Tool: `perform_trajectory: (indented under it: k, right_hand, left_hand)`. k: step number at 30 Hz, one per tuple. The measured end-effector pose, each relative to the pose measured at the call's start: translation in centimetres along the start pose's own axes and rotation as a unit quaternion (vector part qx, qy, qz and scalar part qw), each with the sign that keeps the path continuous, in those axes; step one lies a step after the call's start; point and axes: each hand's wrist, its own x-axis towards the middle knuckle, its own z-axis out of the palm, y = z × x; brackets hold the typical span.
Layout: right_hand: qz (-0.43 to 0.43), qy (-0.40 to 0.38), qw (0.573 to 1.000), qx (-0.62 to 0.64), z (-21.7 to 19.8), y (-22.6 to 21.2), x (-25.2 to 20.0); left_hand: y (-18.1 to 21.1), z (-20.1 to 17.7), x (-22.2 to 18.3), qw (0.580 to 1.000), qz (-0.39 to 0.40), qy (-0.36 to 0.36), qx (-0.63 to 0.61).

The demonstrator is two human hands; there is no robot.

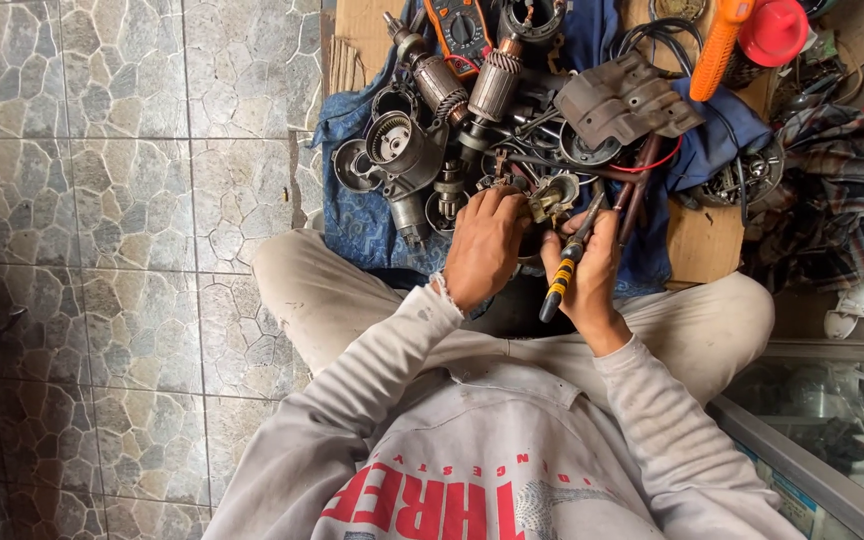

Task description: Inspecting and adjusting internal components of a motor housing using a screwdriver on a floor-based workspace.

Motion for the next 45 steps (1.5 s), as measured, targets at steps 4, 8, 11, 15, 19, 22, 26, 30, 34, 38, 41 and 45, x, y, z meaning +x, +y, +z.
perform_trajectory:
  k: [4, 8, 11, 15, 19, 22, 26, 30, 34, 38, 41, 45]
  right_hand:
    - [-0.003, -0.008, 1.000, 0.000, -0.1, 0.2, -0.2]
    - [-0.008, -0.016, 1.000, 0.007, -0.2, 0.0, 0.0]
    - [0.004, -0.025, 1.000, 0.016, -0.1, -0.1, -0.2]
    - [0.013, -0.025, 1.000, 0.013, 0.1, 0.2, -0.2]
    - [0.009, -0.032, 0.999, 0.022, -0.1, -0.6, 0.3]
    - [0.013, -0.040, 0.999, 0.020, 0.1, 0.0, 0.2]
    - [0.002, -0.039, 0.999, 0.024, 0.0, 0.2, 0.4]
    - [0.002, -0.040, 0.999, 0.019, 0.0, 0.7, 0.2]
    - [-0.004, -0.046, 0.999, 0.019, -0.2, 1.1, 0.1]
    - [-0.001, -0.068, 0.997, 0.025, -0.7, 1.3, 0.3]
    - [0.019, -0.092, 0.995, 0.033, -1.6, 1.0, 1.0]
    - [0.094, -0.152, 0.983, 0.042, -4.3, -1.6, 3.1]
  left_hand:
    - [-0.8, -1.5, 0.6, 0.997, 0.053, -0.040, 0.047]
    - [-1.7, -2.8, 2.2, 0.996, 0.075, -0.022, -0.045]
    - [-1.7, -4.3, 3.1, 0.994, 0.081, -0.024, -0.072]
    - [-1.2, -5.4, 4.0, 0.990, 0.096, -0.063, -0.078]
    - [-2.8, -4.4, 4.8, 0.987, 0.135, -0.082, -0.011]
    - [-3.7, -3.5, 5.1, 0.985, 0.130, -0.098, -0.048]
    - [-3.3, -3.3, 4.6, 0.984, 0.115, -0.124, -0.062]
    - [-3.2, -3.3, 3.8, 0.983, 0.096, -0.113, -0.105]
    - [-3.5, -2.5, 3.8, 0.983, 0.088, -0.113, -0.114]
    - [-3.8, -1.8, 3.8, 0.984, 0.092, -0.121, -0.093]
    - [-3.8, -1.8, 3.7, 0.985, 0.100, -0.114, -0.085]
    - [-3.7, -1.7, 3.2, 0.987, 0.127, -0.081, -0.049]
